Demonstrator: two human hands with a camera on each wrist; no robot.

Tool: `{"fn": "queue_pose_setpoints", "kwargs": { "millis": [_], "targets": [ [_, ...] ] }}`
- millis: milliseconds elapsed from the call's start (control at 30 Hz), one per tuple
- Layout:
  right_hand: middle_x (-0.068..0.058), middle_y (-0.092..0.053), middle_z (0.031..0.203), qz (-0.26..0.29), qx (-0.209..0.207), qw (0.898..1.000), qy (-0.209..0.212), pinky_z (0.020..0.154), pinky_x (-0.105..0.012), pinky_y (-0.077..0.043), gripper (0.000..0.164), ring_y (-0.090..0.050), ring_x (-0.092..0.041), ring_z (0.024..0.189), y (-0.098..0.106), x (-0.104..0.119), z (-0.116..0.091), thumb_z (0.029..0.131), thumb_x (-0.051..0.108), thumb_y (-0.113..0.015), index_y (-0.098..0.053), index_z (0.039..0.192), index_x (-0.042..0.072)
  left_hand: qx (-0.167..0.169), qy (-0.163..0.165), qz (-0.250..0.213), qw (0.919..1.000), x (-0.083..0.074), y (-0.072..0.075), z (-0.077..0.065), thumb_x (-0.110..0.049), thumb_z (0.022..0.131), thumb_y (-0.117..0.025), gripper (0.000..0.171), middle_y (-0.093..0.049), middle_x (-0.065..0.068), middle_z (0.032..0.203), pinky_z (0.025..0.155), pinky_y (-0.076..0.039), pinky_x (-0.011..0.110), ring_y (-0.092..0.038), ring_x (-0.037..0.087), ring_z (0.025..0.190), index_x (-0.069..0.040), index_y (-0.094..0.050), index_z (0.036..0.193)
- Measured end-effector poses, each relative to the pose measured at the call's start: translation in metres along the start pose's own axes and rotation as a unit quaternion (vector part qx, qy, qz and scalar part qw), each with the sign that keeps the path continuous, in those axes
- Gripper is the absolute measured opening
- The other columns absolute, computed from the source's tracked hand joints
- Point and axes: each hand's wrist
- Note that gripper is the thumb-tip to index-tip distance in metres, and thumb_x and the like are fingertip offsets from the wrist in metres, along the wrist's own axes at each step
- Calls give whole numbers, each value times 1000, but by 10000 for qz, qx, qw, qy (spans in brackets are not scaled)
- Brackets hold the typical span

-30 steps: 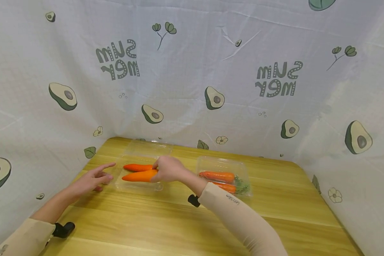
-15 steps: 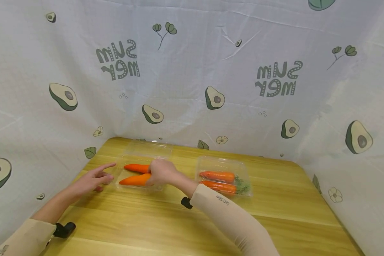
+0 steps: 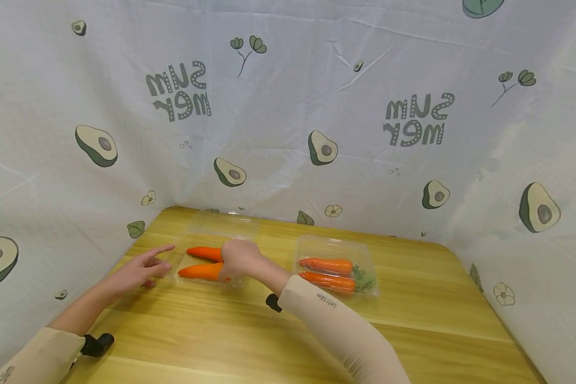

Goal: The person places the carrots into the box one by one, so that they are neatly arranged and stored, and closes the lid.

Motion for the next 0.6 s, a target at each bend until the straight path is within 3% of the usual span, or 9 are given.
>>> {"fn": "queue_pose_setpoints", "kwargs": {
  "millis": [133,333,400,500,600],
  "targets": [
    [5,-58,69,-199,164,9996,-80,49,-27,-41,55,-49,-15,59,0,3,3,70,31,-88,-67,121,36,9,0,-16,10000,2,0,0,-27,103,-58,69,-55,29,137,78,-50,39,-56,29,106,-11,-23,161],
    [6,-60,73,-411,313,9986,-129,52,-26,-42,70,-51,-14,63,-3,6,7,70,33,-89,-59,132,43,-8,-37,-49,10000,1,0,0,-26,104,-57,68,-56,29,134,79,-50,40,-56,29,106,-10,-24,161],
    [6,-61,73,-457,358,9982,-171,52,-26,-43,78,-51,-14,63,-3,6,7,71,35,-88,-52,138,51,-2,-39,-56,10000,1,0,-1,-26,104,-57,68,-56,29,134,79,-50,40,-56,29,105,-10,-23,161],
    [5,-60,74,-429,386,9982,-181,51,-28,-44,78,-52,-14,62,-1,7,5,76,42,-83,-44,142,59,19,-40,-54,10000,1,0,-1,-26,103,-58,69,-56,29,134,79,-50,40,-56,29,104,-9,-23,161],
    [5,-59,72,-310,265,9991,-152,52,-28,-45,46,-54,-14,63,1,8,4,81,50,-78,-65,125,46,22,-33,-49,10000,-1,0,-1,-26,103,-58,69,-56,29,133,79,-50,40,-55,29,102,-9,-23,161]
  ]
}}
Point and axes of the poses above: each hand's wrist, its own z-axis towards the middle knuckle, its own y-axis out of the back of the hand, x = y × z
